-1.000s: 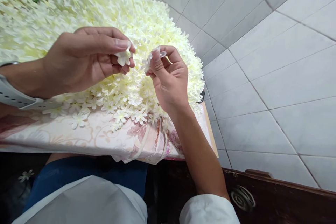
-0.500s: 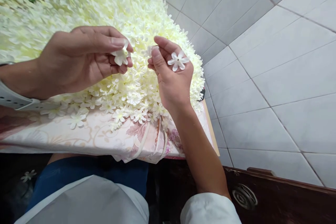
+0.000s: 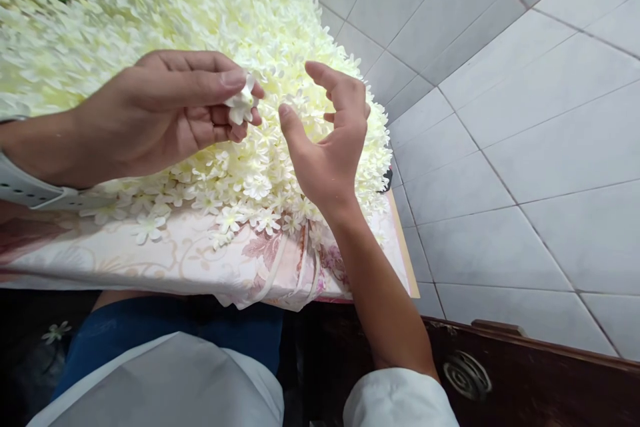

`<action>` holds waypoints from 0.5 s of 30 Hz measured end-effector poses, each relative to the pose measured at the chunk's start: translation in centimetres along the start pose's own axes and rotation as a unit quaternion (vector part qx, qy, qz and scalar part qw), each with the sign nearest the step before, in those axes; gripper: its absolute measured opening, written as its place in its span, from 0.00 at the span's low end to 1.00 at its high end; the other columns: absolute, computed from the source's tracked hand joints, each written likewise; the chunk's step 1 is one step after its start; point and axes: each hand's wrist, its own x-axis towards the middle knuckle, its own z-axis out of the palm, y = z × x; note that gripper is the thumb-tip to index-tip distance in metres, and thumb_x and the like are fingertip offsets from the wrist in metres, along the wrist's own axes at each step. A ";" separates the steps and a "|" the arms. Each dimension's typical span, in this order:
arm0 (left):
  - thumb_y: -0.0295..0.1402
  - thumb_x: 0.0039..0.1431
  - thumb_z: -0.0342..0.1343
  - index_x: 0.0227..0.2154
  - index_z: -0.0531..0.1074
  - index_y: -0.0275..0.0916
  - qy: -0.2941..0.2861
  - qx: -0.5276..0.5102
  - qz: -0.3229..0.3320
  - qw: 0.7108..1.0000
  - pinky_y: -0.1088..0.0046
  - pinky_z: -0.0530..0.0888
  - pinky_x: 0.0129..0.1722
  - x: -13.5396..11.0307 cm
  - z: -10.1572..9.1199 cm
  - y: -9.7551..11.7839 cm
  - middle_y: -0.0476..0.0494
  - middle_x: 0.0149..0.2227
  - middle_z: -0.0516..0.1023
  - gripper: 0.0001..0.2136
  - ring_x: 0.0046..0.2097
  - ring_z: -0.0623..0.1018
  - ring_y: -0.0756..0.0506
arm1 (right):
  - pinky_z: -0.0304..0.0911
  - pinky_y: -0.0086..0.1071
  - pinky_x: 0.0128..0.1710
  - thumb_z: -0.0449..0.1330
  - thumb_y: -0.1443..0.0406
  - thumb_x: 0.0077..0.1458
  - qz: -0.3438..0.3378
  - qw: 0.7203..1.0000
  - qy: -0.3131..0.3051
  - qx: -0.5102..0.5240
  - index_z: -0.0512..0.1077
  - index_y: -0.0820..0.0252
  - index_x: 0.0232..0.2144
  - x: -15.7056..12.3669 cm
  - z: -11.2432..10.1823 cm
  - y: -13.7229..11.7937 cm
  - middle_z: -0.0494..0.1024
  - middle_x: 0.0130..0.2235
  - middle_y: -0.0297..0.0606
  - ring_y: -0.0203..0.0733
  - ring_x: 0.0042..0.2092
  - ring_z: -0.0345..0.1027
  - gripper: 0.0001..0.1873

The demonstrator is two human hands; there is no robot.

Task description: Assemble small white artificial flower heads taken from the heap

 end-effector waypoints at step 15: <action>0.36 0.55 0.74 0.33 0.80 0.36 -0.080 0.025 0.010 0.996 0.74 0.74 0.36 0.4 -1.1 -0.9 0.48 0.27 0.77 0.10 0.31 0.77 0.52 | 0.74 0.32 0.36 0.75 0.51 0.51 -0.021 0.965 -0.140 0.219 0.78 0.50 0.29 0.1 -0.1 -0.4 0.75 0.34 0.29 0.36 0.39 0.73 0.15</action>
